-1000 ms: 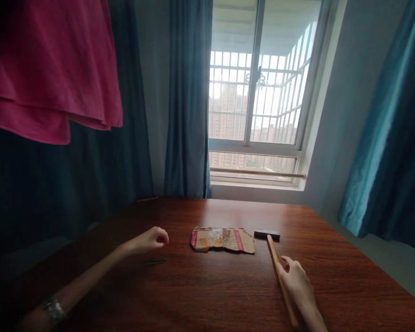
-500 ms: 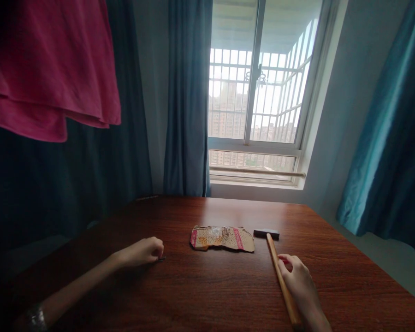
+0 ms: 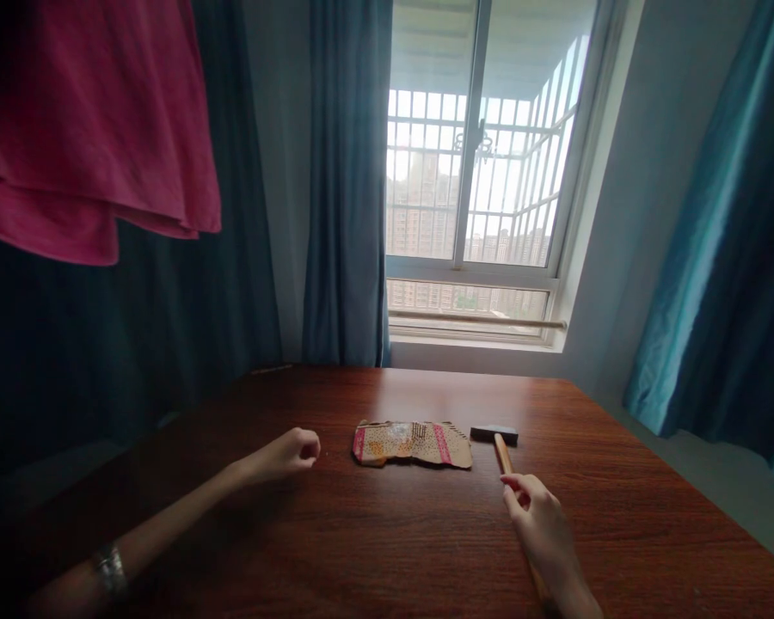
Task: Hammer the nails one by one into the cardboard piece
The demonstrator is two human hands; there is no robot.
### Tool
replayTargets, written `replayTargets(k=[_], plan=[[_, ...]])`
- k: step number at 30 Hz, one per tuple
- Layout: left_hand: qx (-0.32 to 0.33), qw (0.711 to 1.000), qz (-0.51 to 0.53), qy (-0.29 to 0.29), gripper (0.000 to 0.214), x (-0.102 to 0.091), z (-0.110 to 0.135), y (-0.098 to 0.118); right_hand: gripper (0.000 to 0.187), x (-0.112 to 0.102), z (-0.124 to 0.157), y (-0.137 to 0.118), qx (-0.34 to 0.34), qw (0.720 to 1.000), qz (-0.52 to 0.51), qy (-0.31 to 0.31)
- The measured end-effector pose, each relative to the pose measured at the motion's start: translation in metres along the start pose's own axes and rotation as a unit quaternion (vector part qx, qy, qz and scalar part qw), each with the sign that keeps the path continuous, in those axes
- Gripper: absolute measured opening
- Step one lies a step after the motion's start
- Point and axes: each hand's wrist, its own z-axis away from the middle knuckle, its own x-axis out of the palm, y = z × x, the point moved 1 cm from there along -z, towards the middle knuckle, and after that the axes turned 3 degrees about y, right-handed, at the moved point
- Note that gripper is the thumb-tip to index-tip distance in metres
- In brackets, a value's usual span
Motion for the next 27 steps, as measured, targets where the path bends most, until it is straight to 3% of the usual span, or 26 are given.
replayTargets(k=[4, 8, 13, 17, 27], plan=[[-0.01, 0.983, 0.177, 0.048, 0.023, 0.012, -0.026, 0.036, 0.027, 0.024, 0.005, -0.044, -0.054, 0.997, -0.045, -0.029], [-0.017, 0.943, 0.329, 0.042, 0.025, 0.042, -0.045, 0.08, 0.027, 0.069, 0.01, -0.084, -0.099, 0.985, -0.128, -0.06], [0.021, 0.918, 0.395, 0.032, 0.022, 0.074, -0.05, 0.12, 0.037, 0.115, 0.013, -0.103, -0.052, 0.958, -0.254, -0.119], [0.02, 0.902, 0.43, 0.034, 0.019, 0.085, -0.047, 0.13, 0.039, 0.123, 0.012, -0.1, -0.005, 0.948, -0.298, -0.114], [0.005, 0.888, 0.456, 0.064, 0.028, 0.095, -0.051, 0.129, 0.039, 0.133, 0.001, -0.088, 0.067, 0.922, -0.365, -0.112]])
